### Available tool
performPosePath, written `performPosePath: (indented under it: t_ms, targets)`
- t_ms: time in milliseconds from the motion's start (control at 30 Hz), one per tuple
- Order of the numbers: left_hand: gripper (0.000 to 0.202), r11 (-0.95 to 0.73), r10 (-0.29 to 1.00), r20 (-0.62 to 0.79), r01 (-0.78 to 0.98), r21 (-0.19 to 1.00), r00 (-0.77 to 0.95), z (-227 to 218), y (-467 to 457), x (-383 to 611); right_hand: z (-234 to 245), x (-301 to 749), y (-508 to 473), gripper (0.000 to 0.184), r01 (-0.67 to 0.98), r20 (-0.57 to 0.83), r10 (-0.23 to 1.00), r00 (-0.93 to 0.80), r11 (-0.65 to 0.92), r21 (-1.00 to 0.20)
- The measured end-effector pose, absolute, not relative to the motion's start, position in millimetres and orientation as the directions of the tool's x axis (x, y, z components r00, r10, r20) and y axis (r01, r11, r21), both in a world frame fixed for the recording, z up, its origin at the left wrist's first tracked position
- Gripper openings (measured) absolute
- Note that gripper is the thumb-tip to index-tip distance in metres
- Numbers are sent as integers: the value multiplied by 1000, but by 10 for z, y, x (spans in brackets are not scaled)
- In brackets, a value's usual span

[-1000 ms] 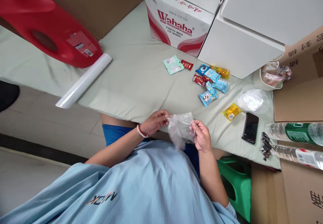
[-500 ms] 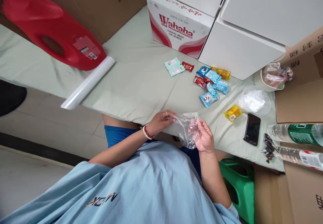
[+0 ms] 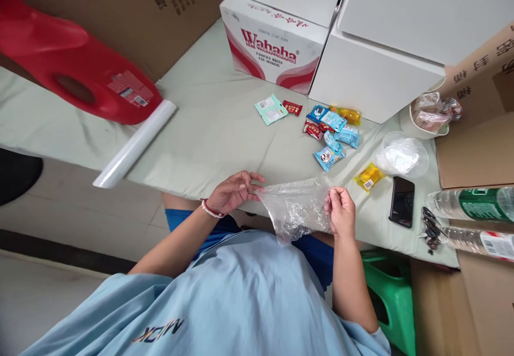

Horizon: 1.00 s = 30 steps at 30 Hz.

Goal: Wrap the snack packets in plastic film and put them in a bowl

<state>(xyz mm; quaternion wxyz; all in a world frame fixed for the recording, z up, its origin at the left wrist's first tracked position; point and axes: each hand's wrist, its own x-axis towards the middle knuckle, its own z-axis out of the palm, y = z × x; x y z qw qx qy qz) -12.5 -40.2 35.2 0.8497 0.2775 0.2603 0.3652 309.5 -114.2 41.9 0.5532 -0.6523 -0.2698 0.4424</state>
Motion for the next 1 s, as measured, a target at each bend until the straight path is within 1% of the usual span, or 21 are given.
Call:
performPosePath:
  t_ms: [67, 133, 233, 267, 300, 367, 433, 500, 533, 567, 600, 667, 733, 800, 833, 867, 900, 967, 1000]
  targets:
    - [42, 585, 761, -258, -459, 668, 595, 337, -413, -57, 369, 3063, -1127, 45, -76, -215, 842, 495, -205, -976]
    - [57, 587, 739, -283, -377, 717, 612, 318, -432, 37, 329, 3047, -1119, 44, -43, -174, 838, 517, -178, -983]
    - [86, 531, 657, -316, -123, 839, 685, 292, -456, 159, 307, 3079, -1114, 45, -43, -146, 821, 552, -147, -988]
    - [91, 490, 618, -321, -32, 871, 717, 288, -461, 185, 313, 3103, -1112, 45, -49, -141, 814, 563, -137, -989]
    - [92, 441, 576, -322, 46, 896, 752, 287, -463, 202, 325, 3132, -1110, 45, -54, -139, 809, 571, -132, -990]
    - [88, 339, 499, -311, 148, 929, 809, 293, -467, 216, 364, 3190, -1102, 44, -66, -150, 803, 577, -137, -988]
    - [74, 261, 447, -287, 184, 948, 847, 305, -474, 214, 409, 3238, -1088, 44, -83, -172, 805, 567, -152, -985]
    - [46, 220, 427, -266, 185, 958, 864, 322, -490, 206, 444, 3266, -1068, 45, -102, -190, 806, 561, -160, -982]
    - [33, 211, 441, -252, 173, 962, 861, 334, -501, 201, 455, 3272, -1057, 45, -112, -199, 805, 560, -164, -980]
    - [26, 211, 474, -231, 145, 967, 849, 347, -515, 194, 460, 3274, -1046, 46, -122, -209, 802, 559, -170, -978]
    - [24, 225, 525, -206, 99, 969, 826, 365, -531, 186, 460, 3273, -1038, 47, -131, -221, 799, 558, -179, -975]
    - [26, 308, 650, -164, -59, 949, 742, 408, -568, 172, 443, 3262, -1027, 48, -145, -246, 797, 551, -199, -969]
    - [30, 448, 725, -190, -243, 861, 662, 454, -598, 164, 412, 3243, -1026, 48, -144, -259, 803, 537, -215, -966]
    - [34, 565, 738, -271, -346, 749, 617, 485, -602, 160, 374, 3222, -1030, 48, -120, -250, 809, 532, -220, -968]
    - [35, 593, 743, -313, -365, 718, 591, 491, -589, 153, 355, 3214, -1032, 49, -101, -237, 810, 537, -217, -971]
    - [37, 598, 755, -348, -365, 714, 556, 489, -565, 137, 337, 3207, -1033, 49, -76, -218, 809, 546, -212, -974]
    - [38, 580, 777, -371, -351, 735, 508, 479, -529, 109, 319, 3204, -1033, 49, -48, -196, 806, 558, -205, -978]
    - [38, 502, 825, -370, -255, 826, 426, 443, -432, 8, 283, 3209, -1025, 49, 11, -152, 805, 574, -193, -981]
    - [35, 452, 838, -356, -161, 877, 414, 421, -377, -64, 265, 3216, -1018, 49, 40, -135, 808, 573, -193, -980]
